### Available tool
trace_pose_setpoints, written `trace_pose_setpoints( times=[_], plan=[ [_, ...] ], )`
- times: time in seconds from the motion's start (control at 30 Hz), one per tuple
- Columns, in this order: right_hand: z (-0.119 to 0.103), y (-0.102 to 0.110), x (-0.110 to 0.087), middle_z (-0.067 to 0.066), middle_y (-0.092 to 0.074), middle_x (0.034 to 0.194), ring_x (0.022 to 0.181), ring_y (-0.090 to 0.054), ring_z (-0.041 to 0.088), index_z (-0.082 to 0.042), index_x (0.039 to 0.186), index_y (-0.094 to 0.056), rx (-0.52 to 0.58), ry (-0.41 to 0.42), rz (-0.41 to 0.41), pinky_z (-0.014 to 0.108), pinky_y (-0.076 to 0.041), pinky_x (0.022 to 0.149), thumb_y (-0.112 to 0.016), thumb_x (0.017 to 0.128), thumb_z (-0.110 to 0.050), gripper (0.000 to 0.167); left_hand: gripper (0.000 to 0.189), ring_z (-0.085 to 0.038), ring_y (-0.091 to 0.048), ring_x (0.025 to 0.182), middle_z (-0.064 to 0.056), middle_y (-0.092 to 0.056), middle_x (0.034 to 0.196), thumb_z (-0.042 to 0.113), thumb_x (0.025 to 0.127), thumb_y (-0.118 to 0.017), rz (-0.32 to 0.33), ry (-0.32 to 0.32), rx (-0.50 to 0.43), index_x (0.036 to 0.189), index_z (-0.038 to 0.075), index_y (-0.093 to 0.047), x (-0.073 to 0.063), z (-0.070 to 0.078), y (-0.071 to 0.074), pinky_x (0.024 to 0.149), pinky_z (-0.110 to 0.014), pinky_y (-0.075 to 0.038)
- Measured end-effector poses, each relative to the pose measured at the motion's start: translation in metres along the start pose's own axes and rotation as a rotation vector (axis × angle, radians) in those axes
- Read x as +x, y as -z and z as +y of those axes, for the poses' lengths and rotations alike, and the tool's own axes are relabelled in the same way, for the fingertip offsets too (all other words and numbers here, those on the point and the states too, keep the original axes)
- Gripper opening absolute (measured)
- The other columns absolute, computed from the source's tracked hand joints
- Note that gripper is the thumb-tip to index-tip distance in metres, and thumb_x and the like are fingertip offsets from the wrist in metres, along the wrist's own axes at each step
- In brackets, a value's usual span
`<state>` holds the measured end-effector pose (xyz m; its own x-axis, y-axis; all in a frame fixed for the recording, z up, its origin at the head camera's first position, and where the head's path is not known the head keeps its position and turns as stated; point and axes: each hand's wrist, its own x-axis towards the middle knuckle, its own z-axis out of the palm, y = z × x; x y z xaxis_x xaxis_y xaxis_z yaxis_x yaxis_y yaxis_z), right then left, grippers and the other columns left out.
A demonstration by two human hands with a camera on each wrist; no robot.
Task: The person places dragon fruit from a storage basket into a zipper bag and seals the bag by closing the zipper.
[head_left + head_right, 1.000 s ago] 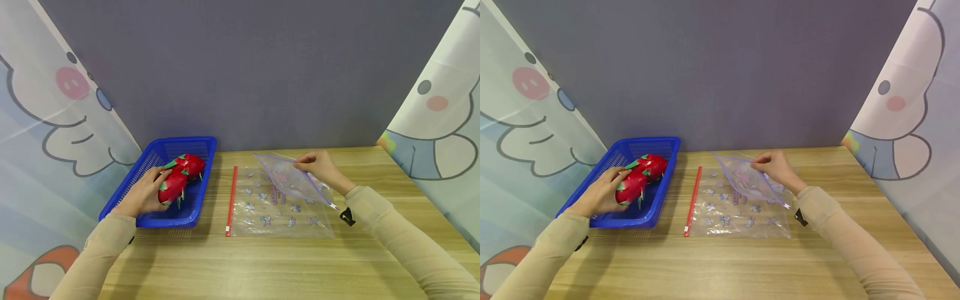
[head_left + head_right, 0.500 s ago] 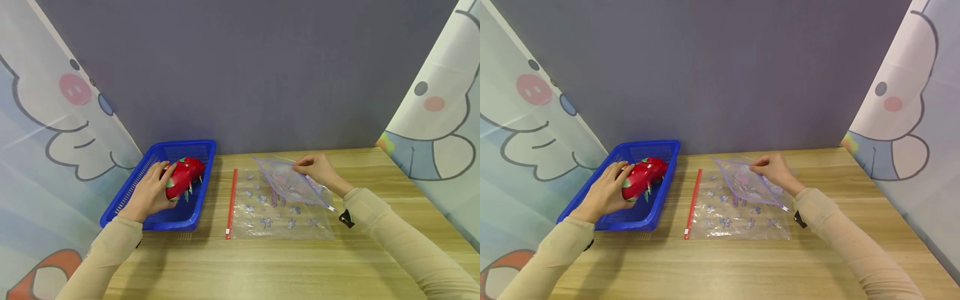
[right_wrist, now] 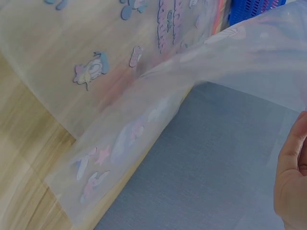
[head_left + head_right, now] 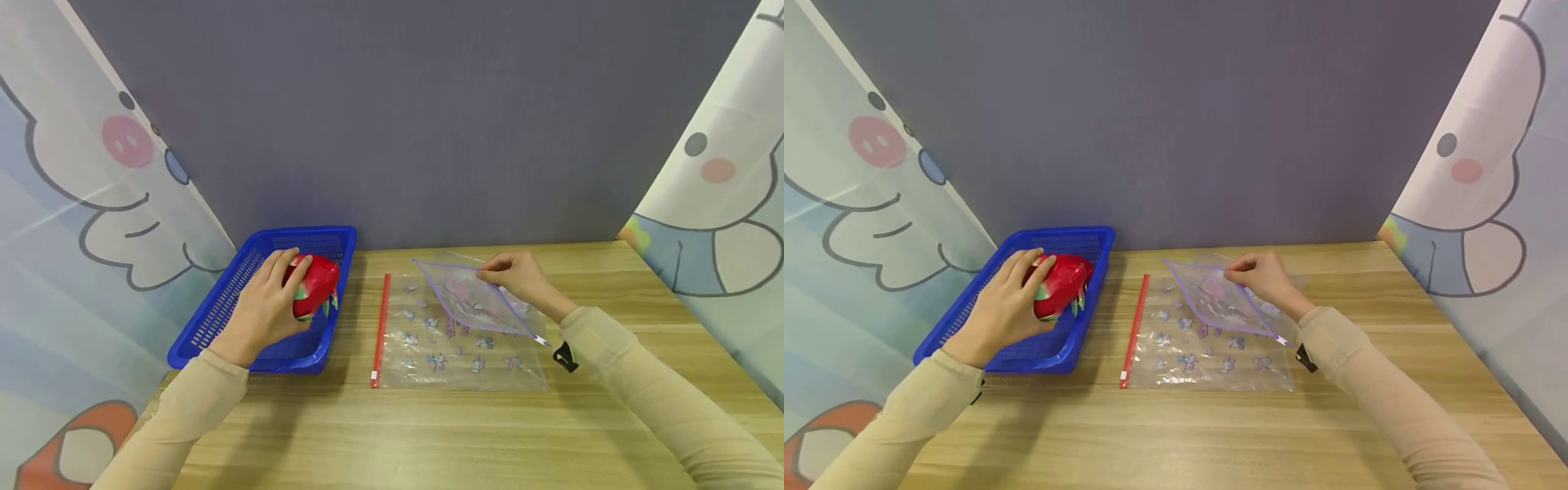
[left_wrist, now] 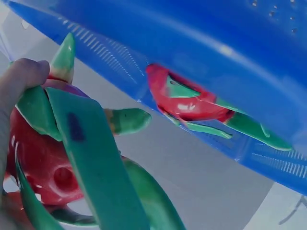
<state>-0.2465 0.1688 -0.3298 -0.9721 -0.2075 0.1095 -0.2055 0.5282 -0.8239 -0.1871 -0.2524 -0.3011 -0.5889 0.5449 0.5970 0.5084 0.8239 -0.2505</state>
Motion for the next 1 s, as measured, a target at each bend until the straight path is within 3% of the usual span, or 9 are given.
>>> trace_pose_setpoints(
  times=[0.23, 0.43, 0.6, 0.83, 1.0],
  plan=[
    [0.002, 0.0, 0.001, 0.006, -0.069, 0.082, 0.062, -0.057, 0.008, -0.003, 0.093, -0.07, -0.013, 0.006, 0.006, 0.023, -0.048, 0.056, -0.069, 0.082, -0.024, 0.023, 0.097, -0.041, -0.042, 0.116, -0.025, -0.045, 0.128, 0.034, 0.043, -0.085, 0.043, -0.016, 0.04, 0.127, 0.001, -0.047, 0.007, 0.007, 0.006, 0.093, -0.051, -0.044],
    [0.002, -0.002, 0.0, 0.013, -0.069, 0.087, 0.061, -0.058, 0.007, -0.002, 0.093, -0.07, -0.003, 0.008, 0.007, 0.022, -0.05, 0.058, -0.069, 0.082, -0.019, 0.02, 0.094, -0.04, -0.042, 0.115, -0.024, -0.045, 0.127, 0.033, 0.046, -0.083, 0.104, 0.034, -0.001, 0.127, 0.001, -0.048, 0.014, 0.019, 0.013, 0.087, -0.052, -0.047],
    [0.001, -0.002, -0.002, 0.011, -0.069, 0.086, 0.061, -0.057, 0.007, -0.003, 0.093, -0.07, -0.002, 0.002, 0.009, 0.022, -0.048, 0.057, -0.069, 0.082, -0.021, 0.021, 0.092, -0.039, -0.043, 0.114, -0.023, -0.047, 0.125, 0.033, 0.046, -0.083, 0.142, 0.044, -0.039, 0.125, 0.001, -0.048, 0.023, 0.031, 0.016, 0.087, -0.052, -0.047],
    [-0.001, -0.001, -0.002, 0.0, -0.068, 0.079, 0.063, -0.058, 0.008, -0.003, 0.093, -0.07, 0.015, 0.001, 0.006, 0.023, -0.049, 0.058, -0.069, 0.082, -0.024, 0.024, 0.097, -0.038, -0.042, 0.117, -0.022, -0.044, 0.129, 0.035, 0.044, -0.084, 0.107, 0.04, -0.078, 0.128, 0.003, -0.047, 0.031, 0.051, 0.017, 0.085, -0.051, -0.049],
    [-0.002, -0.002, -0.003, 0.006, -0.069, 0.082, 0.062, -0.057, 0.008, -0.004, 0.093, -0.07, 0.012, 0.0, 0.008, 0.022, -0.047, 0.055, -0.069, 0.082, -0.023, 0.022, 0.101, -0.037, -0.041, 0.119, -0.021, -0.043, 0.132, 0.038, 0.043, -0.085, 0.087, 0.033, -0.125, 0.13, 0.004, -0.046, 0.036, 0.065, 0.013, 0.089, -0.049, -0.048]
  ],
)
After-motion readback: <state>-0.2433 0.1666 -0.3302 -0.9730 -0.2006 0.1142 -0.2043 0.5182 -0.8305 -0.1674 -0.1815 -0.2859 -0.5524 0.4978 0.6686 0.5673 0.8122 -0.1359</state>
